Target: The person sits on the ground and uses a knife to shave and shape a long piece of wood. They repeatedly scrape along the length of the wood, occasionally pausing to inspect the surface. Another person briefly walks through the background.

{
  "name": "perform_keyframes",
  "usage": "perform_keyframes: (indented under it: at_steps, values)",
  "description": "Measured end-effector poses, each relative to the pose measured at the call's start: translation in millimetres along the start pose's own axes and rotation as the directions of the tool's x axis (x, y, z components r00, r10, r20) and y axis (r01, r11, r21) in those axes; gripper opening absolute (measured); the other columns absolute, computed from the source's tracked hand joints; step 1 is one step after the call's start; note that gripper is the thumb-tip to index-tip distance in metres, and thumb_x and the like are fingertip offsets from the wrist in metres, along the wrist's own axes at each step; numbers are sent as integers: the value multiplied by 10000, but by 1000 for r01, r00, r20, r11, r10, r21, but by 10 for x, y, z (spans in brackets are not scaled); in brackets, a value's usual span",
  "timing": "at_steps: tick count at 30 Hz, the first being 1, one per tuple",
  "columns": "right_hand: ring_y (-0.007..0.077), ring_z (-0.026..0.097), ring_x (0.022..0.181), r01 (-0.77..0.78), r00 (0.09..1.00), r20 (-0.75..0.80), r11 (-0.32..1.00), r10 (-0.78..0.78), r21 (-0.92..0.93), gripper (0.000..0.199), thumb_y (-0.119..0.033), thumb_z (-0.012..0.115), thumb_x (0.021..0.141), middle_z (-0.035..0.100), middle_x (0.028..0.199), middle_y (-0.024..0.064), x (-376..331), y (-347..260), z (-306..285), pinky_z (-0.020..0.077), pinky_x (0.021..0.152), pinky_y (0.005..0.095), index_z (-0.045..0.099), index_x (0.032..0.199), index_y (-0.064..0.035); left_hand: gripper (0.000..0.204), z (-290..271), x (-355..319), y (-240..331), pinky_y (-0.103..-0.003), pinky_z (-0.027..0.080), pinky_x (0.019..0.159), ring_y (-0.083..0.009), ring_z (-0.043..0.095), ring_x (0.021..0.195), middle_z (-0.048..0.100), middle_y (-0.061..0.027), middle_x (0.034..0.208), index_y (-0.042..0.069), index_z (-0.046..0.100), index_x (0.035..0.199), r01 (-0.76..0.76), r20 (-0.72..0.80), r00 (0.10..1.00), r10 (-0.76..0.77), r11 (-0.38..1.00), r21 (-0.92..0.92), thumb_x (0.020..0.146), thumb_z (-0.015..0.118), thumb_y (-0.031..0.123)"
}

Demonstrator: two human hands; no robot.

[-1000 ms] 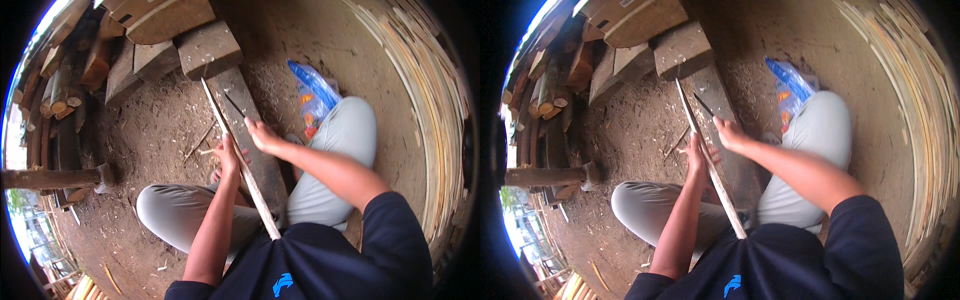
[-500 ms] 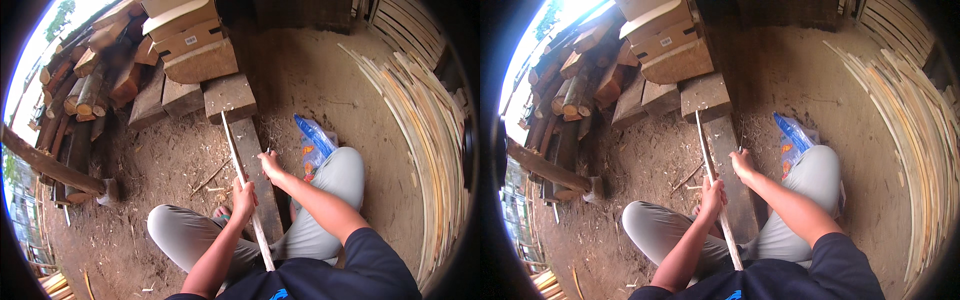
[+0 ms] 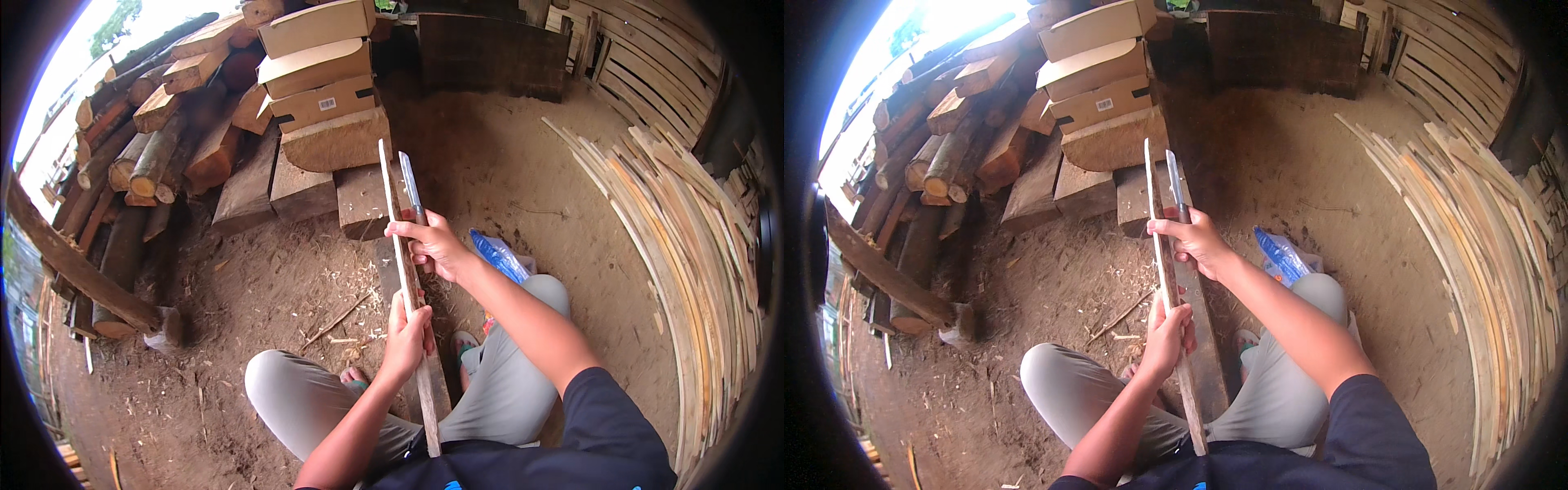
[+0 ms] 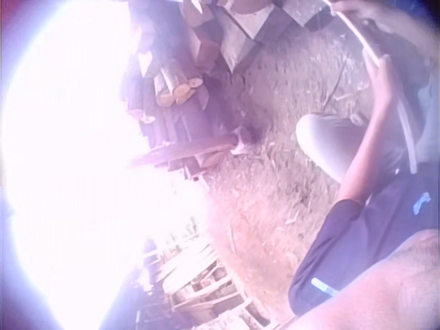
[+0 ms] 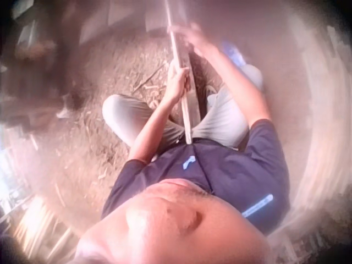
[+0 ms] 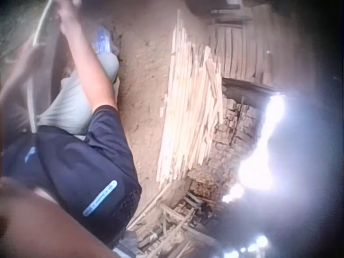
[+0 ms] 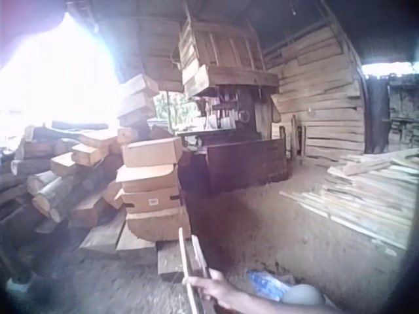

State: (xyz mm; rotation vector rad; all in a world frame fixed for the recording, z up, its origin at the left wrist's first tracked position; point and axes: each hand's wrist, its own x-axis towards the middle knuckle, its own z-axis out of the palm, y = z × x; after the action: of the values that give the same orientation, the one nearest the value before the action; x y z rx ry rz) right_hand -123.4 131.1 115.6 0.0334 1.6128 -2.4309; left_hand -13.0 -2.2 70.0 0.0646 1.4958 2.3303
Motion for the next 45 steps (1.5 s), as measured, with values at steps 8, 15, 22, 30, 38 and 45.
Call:
perform_keyframes:
  at_steps: [8, 15, 22, 30, 38, 45]
  values:
    - [-15, 357, 465, 91, 978, 192, 995, -82, -41, 453, -186, 719, 856, 686, 975, 54, 430, -554, 279, 310, 408, 173, 482, 1206, -23, 277, -16, 622, 570, -289, 417, 438, -128, 494, 495, 464, -38, 717, 53, 358, 1190, -309, -95, 881, 463, 717, 625, 983, 475, 195]
    - [-4, 362, 479, 106, 965, 227, 988, -130, 114, 392, -244, 708, 870, 676, 1006, 68, 705, -499, 217, 307, 404, 167, 551, 1162, -34, 300, -203, 913, 967, -302, 485, 517, -162, 575, 588, 483, -74, 853, 58, 329, 1217, -215, 75, 976, 203, 877, 430, 1018, 424, 260]
    - [1, 379, 437, -33, 995, 99, 988, 18, 149, 416, -413, 632, 905, 690, 990, 90, 927, -347, 72, 302, 367, 163, 600, 1084, -39, 279, -383, 1291, 908, -312, 531, 571, -150, 601, 653, 547, -78, 867, 47, 381, 1151, -183, 123, 983, 137, 804, 566, 974, 541, 191]
    - [-8, 344, 423, -35, 995, 102, 976, 13, 217, 335, -311, 638, 918, 688, 999, 106, 1259, -277, -26, 301, 366, 160, 610, 1096, -28, 296, -490, 1602, 886, -306, 510, 517, -145, 596, 633, 584, -80, 782, 51, 393, 1204, -110, 148, 987, 62, 934, 339, 960, 519, 160]
    - [5, 312, 456, -35, 977, 212, 951, -32, 306, 291, -180, 664, 904, 576, 776, -45, 1436, -126, -141, 269, 426, 187, 599, 1160, -58, 269, -518, 1530, 940, -308, 519, 466, -159, 549, 588, 486, -66, 732, 56, 368, 1165, 4, 112, 993, -27, 981, 194, 952, 475, 181]
    - [-1, 343, 465, 8, 976, 201, 928, -89, 371, 425, -113, 761, 814, 553, 696, -58, 1347, -206, -81, 290, 439, 200, 560, 1184, -54, 373, -641, 1535, 922, -275, 426, 326, -170, 413, 329, 463, -104, 548, 92, 339, 1035, 64, 212, 973, -94, 987, 144, 914, 464, 422]
